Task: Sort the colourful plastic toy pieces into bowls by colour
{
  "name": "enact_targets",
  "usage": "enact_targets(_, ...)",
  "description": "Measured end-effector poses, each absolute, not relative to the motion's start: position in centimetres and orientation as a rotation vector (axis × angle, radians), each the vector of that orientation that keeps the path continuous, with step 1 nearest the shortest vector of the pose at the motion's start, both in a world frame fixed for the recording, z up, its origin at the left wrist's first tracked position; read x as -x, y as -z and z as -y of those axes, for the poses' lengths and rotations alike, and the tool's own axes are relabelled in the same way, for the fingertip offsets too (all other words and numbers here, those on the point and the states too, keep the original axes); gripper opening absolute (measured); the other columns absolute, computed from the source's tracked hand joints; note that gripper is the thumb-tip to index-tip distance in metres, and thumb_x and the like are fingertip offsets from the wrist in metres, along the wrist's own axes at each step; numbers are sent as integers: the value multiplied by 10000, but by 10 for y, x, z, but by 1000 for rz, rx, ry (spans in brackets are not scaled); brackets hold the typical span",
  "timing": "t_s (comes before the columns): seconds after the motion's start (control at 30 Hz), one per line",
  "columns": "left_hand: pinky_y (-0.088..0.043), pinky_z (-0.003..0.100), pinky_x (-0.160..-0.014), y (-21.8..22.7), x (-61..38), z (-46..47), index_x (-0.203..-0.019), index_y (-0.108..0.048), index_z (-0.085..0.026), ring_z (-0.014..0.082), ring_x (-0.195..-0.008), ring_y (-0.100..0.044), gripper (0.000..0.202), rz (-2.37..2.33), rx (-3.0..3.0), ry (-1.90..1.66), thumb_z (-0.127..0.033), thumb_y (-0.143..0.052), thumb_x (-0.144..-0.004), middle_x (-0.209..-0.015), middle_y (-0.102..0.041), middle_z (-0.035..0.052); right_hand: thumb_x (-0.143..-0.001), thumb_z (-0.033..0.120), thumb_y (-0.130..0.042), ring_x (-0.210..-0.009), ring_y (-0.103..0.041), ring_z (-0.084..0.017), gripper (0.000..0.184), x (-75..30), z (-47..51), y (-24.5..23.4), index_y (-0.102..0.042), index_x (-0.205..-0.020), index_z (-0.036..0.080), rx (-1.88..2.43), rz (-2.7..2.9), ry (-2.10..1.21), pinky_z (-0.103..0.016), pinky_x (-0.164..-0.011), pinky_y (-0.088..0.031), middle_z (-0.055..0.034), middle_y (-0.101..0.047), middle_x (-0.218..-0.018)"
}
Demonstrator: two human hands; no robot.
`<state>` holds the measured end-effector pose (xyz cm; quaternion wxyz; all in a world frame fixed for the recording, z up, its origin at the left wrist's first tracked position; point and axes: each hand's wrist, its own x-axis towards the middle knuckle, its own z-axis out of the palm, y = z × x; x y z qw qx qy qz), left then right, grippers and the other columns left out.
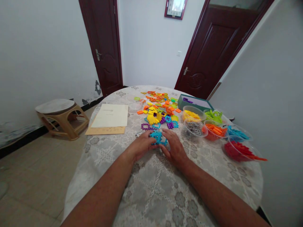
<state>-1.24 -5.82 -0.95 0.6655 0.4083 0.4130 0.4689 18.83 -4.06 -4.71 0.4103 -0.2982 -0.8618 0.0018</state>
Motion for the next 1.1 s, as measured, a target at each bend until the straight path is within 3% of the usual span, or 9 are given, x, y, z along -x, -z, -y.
enact_targets(0.1, -576, 271, -777, 15, 6, 61, -1072, -667, -188, 171, -891, -645, 374, -971, -1048, -1014, -126, -682, -703, -971, -687, 43, -995, 225, -595, -1489, -431, -296, 675, -183, 42, 48, -326, -1613, 258, 696, 2244, -13, -571, -1212, -397, -145, -503, -1565)
enact_targets(0.23, -567, 249, -716, 15, 7, 59, -1032, -679, -198, 168, -871, -645, 347, -1052, -1055, -1077, -94, -630, -705, -959, -691, 47, -995, 259, -617, -1524, -376, -301, 736, -182, 42, 49, -268, -1642, 241, 721, 2240, -86, -565, -1227, -385, -162, -405, -1634)
enact_targets(0.3, -598, 286, -765, 10, 13, 56, -1038, -660, -201, 183, -912, -669, 355, -1050, -943, -1175, -83, -636, -704, -982, -700, 57, -1002, 258, -606, -1499, -408, -295, 676, -184, 42, 51, -323, -1615, 231, 772, 2199, -94, -556, -1221, -392, -170, -441, -1601)
enact_targets(0.4, -629, 358, -859, 1, 29, 49, -1005, -629, -186, 188, -921, -696, 345, -1019, -748, -1387, -54, -641, -687, -978, -708, 63, -1010, 238, -575, -1441, -464, -290, 455, -185, 40, 57, -525, -1463, 242, 789, 2253, -81, -554, -1198, -409, -148, -557, -1481)
enact_targets(0.5, -644, 382, -870, -3, 45, 42, -946, -623, -165, 186, -892, -710, 310, -1001, -616, -1541, -23, -634, -671, -937, -705, 62, -993, 283, -608, -1463, -428, -320, 375, -180, 41, 62, -613, -1365, 237, 825, 2374, -91, -576, -1193, -394, -151, -552, -1485)
enact_targets(0.73, -648, 399, -872, 2, 48, 38, -884, -621, -157, 173, -854, -710, 255, -983, -447, -1585, 4, -634, -686, -891, -697, 48, -972, 362, -652, -1382, -506, -325, 341, -171, 44, 59, -646, -1292, 245, 919, 2457, -167, -567, -1155, -411, -157, -584, -1442)
enact_targets(0.93, -645, 408, -847, 8, 38, 38, -935, -622, -164, 172, -856, -693, 251, -984, -465, -1514, -35, -664, -724, -925, -696, 51, -954, 292, -648, -1332, -541, -308, 197, -174, 43, 59, -625, -1135, 216, 929, 2413, -218, -530, -1120, -440, -168, -600, -1409)
enact_targets(1.1, -645, 369, -803, 10, 34, 40, -987, -619, -162, 168, -839, -689, 287, -986, -504, -1465, -56, -681, -727, -942, -694, 54, -929, 241, -644, -1315, -555, -309, 237, -175, 43, 62, -617, -1162, 204, 902, 2378, -229, -524, -1122, -436, -160, -638, -1354)
